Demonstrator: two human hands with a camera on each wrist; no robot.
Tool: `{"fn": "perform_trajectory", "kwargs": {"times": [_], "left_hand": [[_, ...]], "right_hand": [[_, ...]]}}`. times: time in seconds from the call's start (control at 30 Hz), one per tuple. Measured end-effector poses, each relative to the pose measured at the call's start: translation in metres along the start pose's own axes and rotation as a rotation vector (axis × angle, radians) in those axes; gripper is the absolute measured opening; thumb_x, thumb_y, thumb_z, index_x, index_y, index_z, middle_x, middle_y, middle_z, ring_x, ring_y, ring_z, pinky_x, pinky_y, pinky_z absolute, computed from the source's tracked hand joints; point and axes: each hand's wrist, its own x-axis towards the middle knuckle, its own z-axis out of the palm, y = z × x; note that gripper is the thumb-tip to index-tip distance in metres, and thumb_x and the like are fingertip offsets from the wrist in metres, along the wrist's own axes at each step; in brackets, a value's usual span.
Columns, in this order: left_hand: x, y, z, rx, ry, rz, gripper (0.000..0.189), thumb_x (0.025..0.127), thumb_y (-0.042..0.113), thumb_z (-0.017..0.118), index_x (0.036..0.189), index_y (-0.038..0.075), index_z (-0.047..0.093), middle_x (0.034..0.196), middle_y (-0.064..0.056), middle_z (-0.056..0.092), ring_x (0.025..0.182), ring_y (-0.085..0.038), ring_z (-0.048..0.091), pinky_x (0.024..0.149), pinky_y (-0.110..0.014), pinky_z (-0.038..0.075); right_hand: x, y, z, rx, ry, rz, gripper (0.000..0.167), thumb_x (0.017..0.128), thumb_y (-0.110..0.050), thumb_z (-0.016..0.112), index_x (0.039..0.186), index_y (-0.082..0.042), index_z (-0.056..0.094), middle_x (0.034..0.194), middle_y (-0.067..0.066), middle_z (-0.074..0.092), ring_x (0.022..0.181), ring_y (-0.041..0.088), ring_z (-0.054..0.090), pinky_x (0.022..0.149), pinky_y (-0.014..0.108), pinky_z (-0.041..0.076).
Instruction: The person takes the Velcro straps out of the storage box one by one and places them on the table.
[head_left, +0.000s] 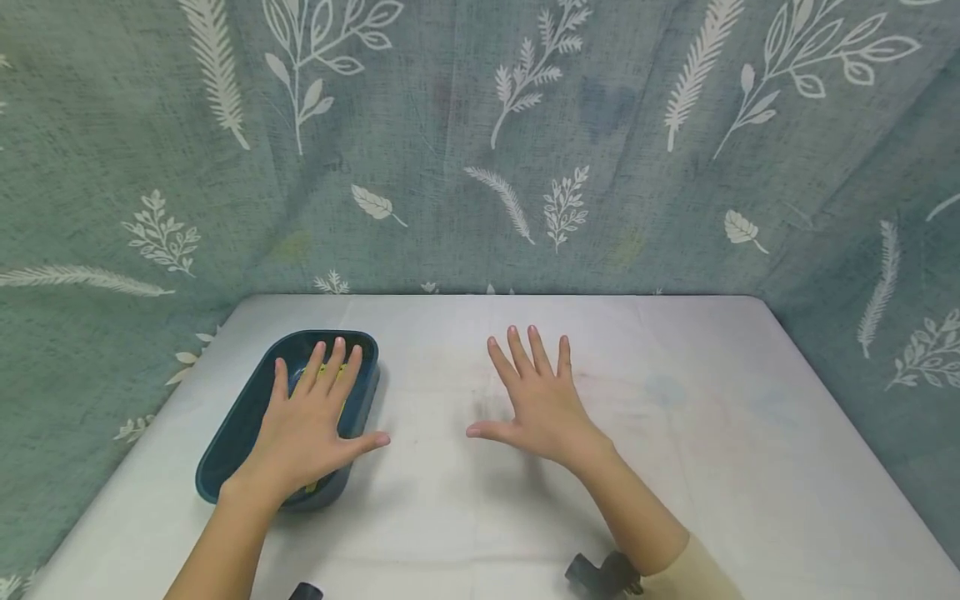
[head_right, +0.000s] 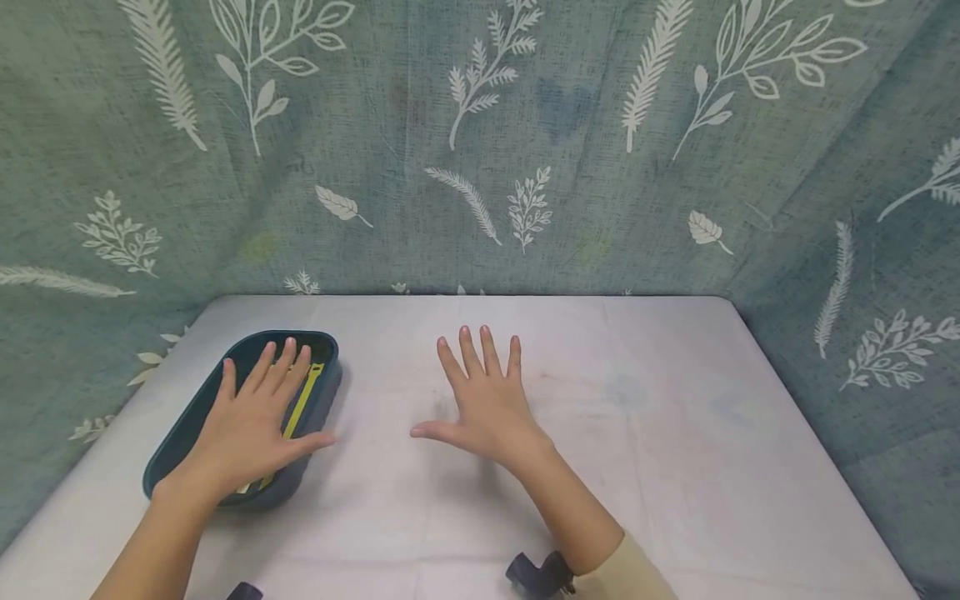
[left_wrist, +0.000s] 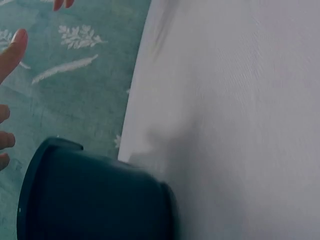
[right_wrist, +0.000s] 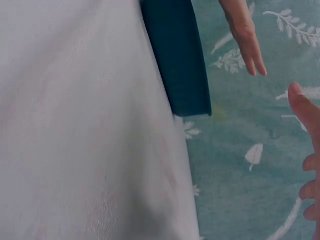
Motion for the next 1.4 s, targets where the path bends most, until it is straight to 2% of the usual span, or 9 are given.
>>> {"fn": "perform_trajectory", "kwargs": {"times": [0.27, 0.53, 0.77, 0.93, 1.1, 1.2, 1.27, 1.33, 1.4], "left_hand": [[-0.016, -0.023, 0.001, 0.015, -0.031, -0.017, 0.11, 0.078, 0.074, 0.052, 0.152, 0.019, -0.006, 0.159, -0.009, -0.004, 0.146, -0.031, -0.003, 0.11, -0.063, -0.014], [-0.03, -0.044, 0.001, -0.008, 0.0, -0.027, 0.111, 0.077, 0.069, 0.058, 0.153, 0.018, -0.005, 0.159, -0.01, -0.001, 0.146, -0.031, -0.002, 0.11, -0.061, -0.017], [-0.042, -0.065, -0.006, -0.009, -0.032, -0.091, 0.114, 0.076, 0.069, 0.06, 0.152, 0.017, -0.007, 0.158, -0.013, -0.002, 0.145, -0.034, -0.003, 0.104, -0.065, -0.023], [-0.053, -0.082, -0.006, -0.038, -0.05, -0.126, 0.117, 0.074, 0.067, 0.063, 0.152, 0.015, -0.007, 0.158, -0.017, -0.001, 0.145, -0.035, -0.004, 0.102, -0.066, -0.024], [-0.064, -0.097, -0.006, -0.194, -0.042, -0.135, 0.117, 0.074, 0.054, 0.072, 0.152, 0.016, -0.006, 0.157, -0.019, -0.001, 0.145, -0.033, -0.005, 0.105, -0.065, -0.021], [-0.07, -0.106, -0.004, -0.341, -0.043, -0.132, 0.115, 0.075, 0.042, 0.076, 0.152, 0.019, -0.006, 0.158, -0.015, -0.005, 0.144, -0.036, -0.005, 0.107, -0.062, -0.02], [-0.074, -0.112, -0.002, -0.451, -0.048, -0.137, 0.113, 0.076, 0.033, 0.078, 0.152, 0.023, -0.005, 0.158, -0.009, -0.01, 0.143, -0.039, -0.007, 0.106, -0.066, -0.017], [-0.077, -0.117, 0.0, -0.555, -0.052, -0.152, 0.112, 0.076, 0.024, 0.079, 0.152, 0.027, -0.005, 0.158, -0.002, -0.012, 0.143, -0.035, -0.011, 0.103, -0.072, -0.012], [-0.08, -0.122, 0.003, -0.631, -0.047, -0.156, 0.112, 0.076, 0.017, 0.079, 0.152, 0.029, -0.003, 0.157, 0.005, -0.012, 0.144, -0.023, -0.013, 0.098, -0.078, -0.006]], "right_hand": [[0.01, -0.01, 0.003, 0.03, 0.008, -0.027, 0.103, 0.077, -0.08, 0.045, 0.153, -0.019, 0.01, 0.158, 0.011, 0.003, 0.145, 0.032, -0.004, 0.111, 0.067, -0.004], [0.019, -0.023, 0.006, 0.048, 0.01, -0.048, 0.104, 0.076, -0.079, 0.047, 0.153, -0.019, 0.011, 0.159, 0.01, 0.005, 0.145, 0.032, -0.004, 0.111, 0.067, -0.005], [0.026, -0.033, 0.008, 0.07, 0.001, -0.069, 0.101, 0.078, -0.078, 0.046, 0.153, -0.02, 0.011, 0.159, 0.009, 0.007, 0.146, 0.03, -0.004, 0.111, 0.066, -0.005], [0.031, -0.04, 0.012, 0.077, 0.025, -0.089, 0.101, 0.078, -0.077, 0.047, 0.153, -0.02, 0.012, 0.159, 0.01, 0.009, 0.146, 0.03, 0.0, 0.111, 0.067, -0.002], [0.036, -0.047, 0.02, 0.116, 0.056, -0.083, 0.098, 0.08, -0.074, 0.048, 0.153, -0.017, 0.013, 0.159, 0.01, 0.009, 0.146, 0.03, 0.004, 0.111, 0.066, -0.001], [0.039, -0.051, 0.025, 0.159, 0.046, -0.066, 0.097, 0.081, -0.073, 0.048, 0.153, -0.017, 0.012, 0.159, 0.01, 0.009, 0.146, 0.03, 0.005, 0.112, 0.066, 0.0], [0.041, -0.054, 0.028, 0.22, 0.027, -0.055, 0.097, 0.082, -0.072, 0.049, 0.153, -0.018, 0.011, 0.159, 0.009, 0.009, 0.146, 0.03, 0.006, 0.112, 0.065, 0.0], [0.043, -0.057, 0.031, 0.303, 0.004, -0.045, 0.097, 0.082, -0.07, 0.051, 0.153, -0.019, 0.01, 0.159, 0.008, 0.009, 0.146, 0.029, 0.007, 0.113, 0.063, -0.002], [0.044, -0.06, 0.034, 0.394, -0.014, -0.035, 0.096, 0.082, -0.068, 0.053, 0.153, -0.02, 0.011, 0.159, 0.007, 0.008, 0.146, 0.028, 0.008, 0.114, 0.062, -0.003]]}}
